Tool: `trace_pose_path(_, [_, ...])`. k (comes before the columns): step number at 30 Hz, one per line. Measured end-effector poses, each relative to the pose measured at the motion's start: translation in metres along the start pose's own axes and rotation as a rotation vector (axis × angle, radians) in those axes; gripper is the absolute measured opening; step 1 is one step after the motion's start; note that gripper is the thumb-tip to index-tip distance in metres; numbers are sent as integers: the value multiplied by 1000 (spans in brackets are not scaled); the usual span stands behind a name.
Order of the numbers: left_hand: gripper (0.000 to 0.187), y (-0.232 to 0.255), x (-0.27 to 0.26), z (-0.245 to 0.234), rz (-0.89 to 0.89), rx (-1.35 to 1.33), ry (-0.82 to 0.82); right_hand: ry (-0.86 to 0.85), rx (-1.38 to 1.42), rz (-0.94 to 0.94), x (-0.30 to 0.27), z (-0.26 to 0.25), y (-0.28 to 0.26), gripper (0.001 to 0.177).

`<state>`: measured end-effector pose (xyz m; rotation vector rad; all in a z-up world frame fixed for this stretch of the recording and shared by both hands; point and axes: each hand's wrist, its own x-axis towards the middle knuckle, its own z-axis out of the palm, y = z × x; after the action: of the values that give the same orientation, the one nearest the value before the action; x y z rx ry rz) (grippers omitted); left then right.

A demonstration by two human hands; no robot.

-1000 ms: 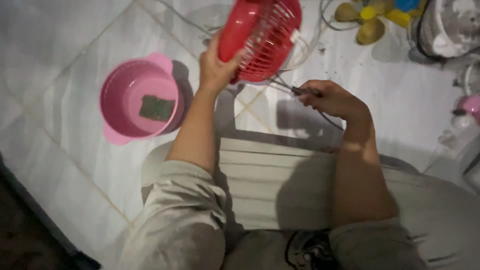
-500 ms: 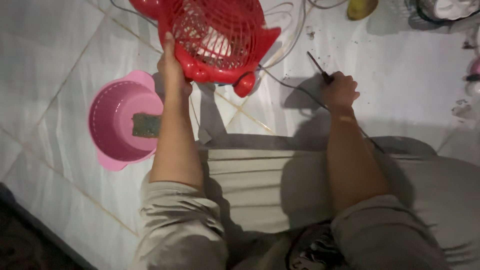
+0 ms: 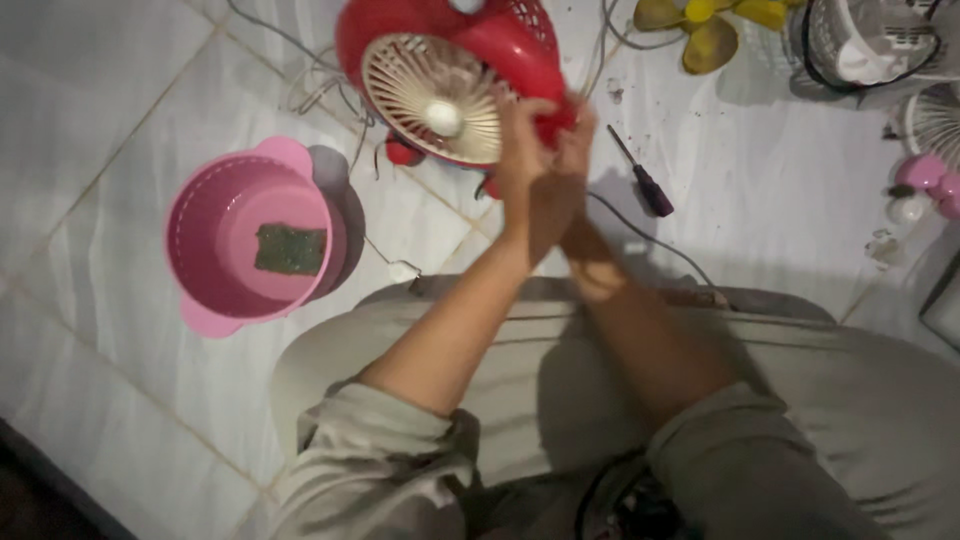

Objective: The person disassembles multiple small electric fans on a tiled floor. They remove the front grilles and blades from a white fan and a red Spider-Man themed fan using a screwdriver.

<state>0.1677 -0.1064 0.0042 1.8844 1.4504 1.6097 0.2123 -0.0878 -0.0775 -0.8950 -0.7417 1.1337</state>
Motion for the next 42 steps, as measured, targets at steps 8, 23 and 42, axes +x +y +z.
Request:
trace_pose_path(8, [27, -88, 14, -67, -484, 337, -707, -415, -597, -250, 77, -75, -16, 90])
trace_pose_path(23, [68, -186, 7, -59, -1007, -357, -354, -400, -814, -143, 130, -102, -59, 58])
trace_pose_path(42, [33, -117, 30, -92, 85, 102, -439, -647, -1085, -413, 2, -12, -54, 34])
